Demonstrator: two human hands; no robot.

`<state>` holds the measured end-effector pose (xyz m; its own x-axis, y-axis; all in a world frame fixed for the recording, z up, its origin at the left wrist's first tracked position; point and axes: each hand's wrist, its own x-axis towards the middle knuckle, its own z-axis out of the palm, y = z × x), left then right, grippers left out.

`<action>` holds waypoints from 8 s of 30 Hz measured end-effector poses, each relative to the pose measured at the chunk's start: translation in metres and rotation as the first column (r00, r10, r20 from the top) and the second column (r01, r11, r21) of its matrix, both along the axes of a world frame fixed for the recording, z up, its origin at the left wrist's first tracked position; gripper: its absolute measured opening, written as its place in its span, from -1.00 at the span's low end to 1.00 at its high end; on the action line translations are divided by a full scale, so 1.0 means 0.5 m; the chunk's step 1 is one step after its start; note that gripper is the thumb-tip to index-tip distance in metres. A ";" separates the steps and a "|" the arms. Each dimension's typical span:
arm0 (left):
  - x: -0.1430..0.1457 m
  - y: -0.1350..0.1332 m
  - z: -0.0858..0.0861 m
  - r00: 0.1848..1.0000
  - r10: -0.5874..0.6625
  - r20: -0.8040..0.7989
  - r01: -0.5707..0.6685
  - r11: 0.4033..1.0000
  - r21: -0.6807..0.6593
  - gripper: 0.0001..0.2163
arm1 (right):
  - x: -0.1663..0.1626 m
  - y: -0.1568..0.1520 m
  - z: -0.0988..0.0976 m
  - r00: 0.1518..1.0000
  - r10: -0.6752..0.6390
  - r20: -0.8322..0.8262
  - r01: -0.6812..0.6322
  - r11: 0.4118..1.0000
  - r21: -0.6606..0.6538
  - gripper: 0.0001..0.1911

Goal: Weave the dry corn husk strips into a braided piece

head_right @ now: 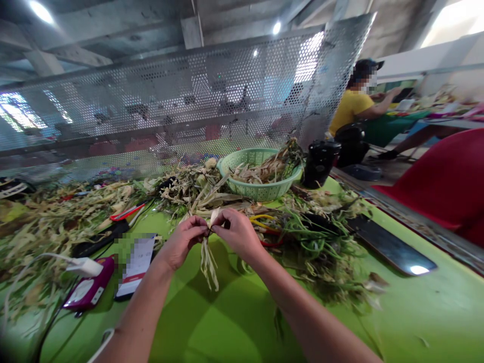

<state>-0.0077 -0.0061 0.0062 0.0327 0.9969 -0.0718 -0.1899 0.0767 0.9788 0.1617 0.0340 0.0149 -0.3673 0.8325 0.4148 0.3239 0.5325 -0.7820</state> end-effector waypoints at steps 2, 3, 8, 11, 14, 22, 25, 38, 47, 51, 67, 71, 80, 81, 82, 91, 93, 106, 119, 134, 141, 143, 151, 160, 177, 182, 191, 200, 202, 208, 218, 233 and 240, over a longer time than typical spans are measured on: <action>0.001 -0.002 0.003 1.000 -0.017 0.017 0.017 1.000 -0.002 -0.85 | 0.000 0.001 0.000 1.000 -0.012 0.011 0.012 1.000 -0.004 -0.96; 0.002 -0.003 0.004 1.000 -0.027 0.016 0.027 1.000 -0.001 -0.85 | 0.000 0.001 0.000 1.000 -0.018 0.016 0.018 1.000 -0.009 -0.96; 0.003 -0.004 0.005 0.995 -0.029 -0.093 0.030 0.999 0.017 -0.83 | 0.000 -0.003 0.003 0.999 -0.031 0.036 0.032 0.999 -0.037 -0.97; 0.004 -0.003 0.004 0.987 -0.013 -0.159 0.018 0.999 0.027 -0.84 | -0.001 -0.006 0.006 0.999 -0.028 0.034 0.029 0.999 -0.031 -0.96; 0.004 -0.001 0.002 0.986 -0.007 -0.168 0.013 0.999 0.031 -0.84 | -0.001 -0.007 0.007 0.999 -0.020 0.029 0.020 1.000 -0.017 -0.96; 0.003 0.000 -0.001 0.995 0.008 -0.104 -0.006 1.000 0.013 -0.83 | -0.004 -0.013 0.010 0.999 -0.012 0.047 0.009 0.997 0.071 -0.92; 0.003 0.001 -0.004 0.997 -0.001 -0.080 0.003 1.000 0.019 -0.81 | -0.005 -0.015 0.011 0.998 -0.013 0.053 0.007 0.993 0.118 -0.91; -0.001 0.003 -0.005 0.999 0.025 -0.038 -0.025 1.000 -0.008 -0.77 | -0.003 -0.019 0.012 0.993 -0.002 0.121 -0.022 0.980 0.196 -0.88; -0.003 0.005 -0.005 0.998 0.045 -0.037 -0.045 0.999 -0.009 -0.77 | -0.001 -0.020 0.009 0.988 0.018 0.151 -0.048 0.978 0.201 -0.85; -0.001 0.003 -0.001 0.997 0.053 -0.056 -0.052 0.999 0.010 -0.75 | 0.000 -0.018 0.013 0.993 0.049 0.103 -0.066 0.985 0.162 -0.83; 0.009 0.006 -0.002 0.888 0.170 -0.426 -0.043 0.955 0.293 -0.85 | -0.004 -0.011 0.000 0.987 -0.031 0.160 0.022 0.998 0.055 -0.90; 0.008 0.004 -0.001 0.875 0.169 -0.454 -0.023 0.950 0.310 -0.86 | -0.004 -0.013 -0.002 0.970 -0.088 0.227 0.059 0.989 0.134 -0.91; 0.000 0.003 0.006 0.964 0.067 -0.259 -0.018 0.982 0.187 -0.82 | -0.005 -0.017 0.005 0.976 -0.090 0.197 0.057 0.984 0.168 -0.92; 0.000 0.003 0.006 0.965 0.067 -0.255 -0.020 0.983 0.180 -0.80 | -0.006 -0.016 0.004 0.977 -0.089 0.193 0.057 0.985 0.166 -0.92; 0.000 0.004 0.005 0.966 0.067 -0.252 -0.022 0.984 0.175 -0.79 | -0.006 -0.016 0.002 0.978 -0.087 0.189 0.056 0.985 0.165 -0.92; 0.002 0.007 -0.001 0.961 0.086 -0.263 -0.039 0.983 0.181 -0.78 | -0.005 -0.014 -0.003 0.985 -0.062 0.162 0.043 0.992 0.122 -0.93; 0.000 0.007 -0.001 0.956 0.095 -0.278 -0.043 0.981 0.187 -0.79 | -0.003 -0.012 -0.002 0.992 -0.020 0.123 0.012 0.998 0.064 -0.96; -0.011 0.004 0.010 0.903 0.121 -0.412 -0.008 0.964 0.265 -0.85 | 0.021 0.016 0.005 0.972 0.234 0.010 -0.202 0.861 -0.466 -0.78; -0.012 -0.014 0.036 0.719 0.129 -0.683 0.080 0.960 0.266 -0.86 | 0.017 0.000 0.021 0.853 0.143 -0.502 -0.397 0.802 -0.447 -0.86; -0.001 -0.020 0.038 0.653 0.047 -0.755 0.169 0.964 0.206 -0.88 | 0.011 0.002 0.001 0.723 0.133 -0.678 -0.562 0.684 -0.465 -0.86; -0.006 -0.010 0.027 0.815 -0.077 -0.575 0.193 0.971 0.144 -0.81 | 0.012 0.003 -0.002 0.741 0.159 -0.652 -0.553 0.695 -0.459 -0.84; -0.006 -0.008 0.026 0.831 -0.054 -0.553 0.159 0.977 0.143 -0.80 | 0.012 0.003 -0.001 0.754 0.146 -0.640 -0.531 0.709 -0.464 -0.85; 0.009 -0.011 0.025 0.936 0.065 -0.345 -0.004 0.984 0.176 -0.81 | 0.007 0.002 0.000 0.771 0.122 -0.625 -0.496 0.730 -0.470 -0.86; 0.008 -0.002 0.012 0.900 0.031 -0.434 0.038 0.988 0.149 -0.75 | 0.007 0.001 0.000 0.775 0.106 -0.623 -0.495 0.715 -0.494 -0.88; 0.016 -0.006 0.013 0.969 0.022 -0.248 0.002 0.995 0.097 -0.75 | 0.006 0.002 -0.002 0.766 0.110 -0.633 -0.505 0.712 -0.487 -0.89; 0.013 -0.010 0.012 0.998 0.047 0.034 -0.048 0.999 0.025 -0.78 | 0.004 0.005 -0.005 0.761 0.115 -0.638 -0.512 0.711 -0.482 -0.90; 0.022 -0.015 0.011 0.956 -0.079 0.283 0.067 0.996 0.054 -0.80 | 0.005 0.001 0.000 0.757 0.121 -0.642 -0.538 0.673 -0.508 -0.89; 0.031 -0.009 0.000 0.993 0.049 0.105 -0.061 0.992 0.111 -0.82 | -0.008 -0.002 -0.012 0.765 0.072 -0.639 -0.503 0.687 -0.524 -0.86; 0.032 -0.007 0.000 0.996 0.069 0.058 -0.076 0.989 0.126 -0.82 | -0.010 -0.003 -0.014 0.776 0.047 -0.628 -0.478 0.693 -0.540 -0.85; 0.016 -0.009 0.010 0.999 0.048 -0.025 -0.043 0.984 0.171 -0.84 | 0.006 0.018 -0.016 0.808 -0.007 -0.590 -0.411 0.709 -0.572 -0.87; 0.030 -0.036 0.049 0.980 -0.169 -0.101 0.191 0.945 0.264 -0.89 | 0.000 -0.002 -0.008 0.900 0.175 -0.399 -0.409 0.656 -0.635 -0.63; 0.031 -0.012 0.010 0.975 -0.026 -0.221 0.044 0.996 0.078 -0.75 | 0.005 0.010 0.008 0.904 -0.055 -0.425 -0.165 0.871 -0.463 -0.68; 0.026 -0.001 -0.006 0.943 -0.003 -0.332 0.023 0.998 0.055 -0.84 | -0.005 0.003 -0.011 0.900 -0.074 -0.429 -0.087 0.935 -0.344 -0.76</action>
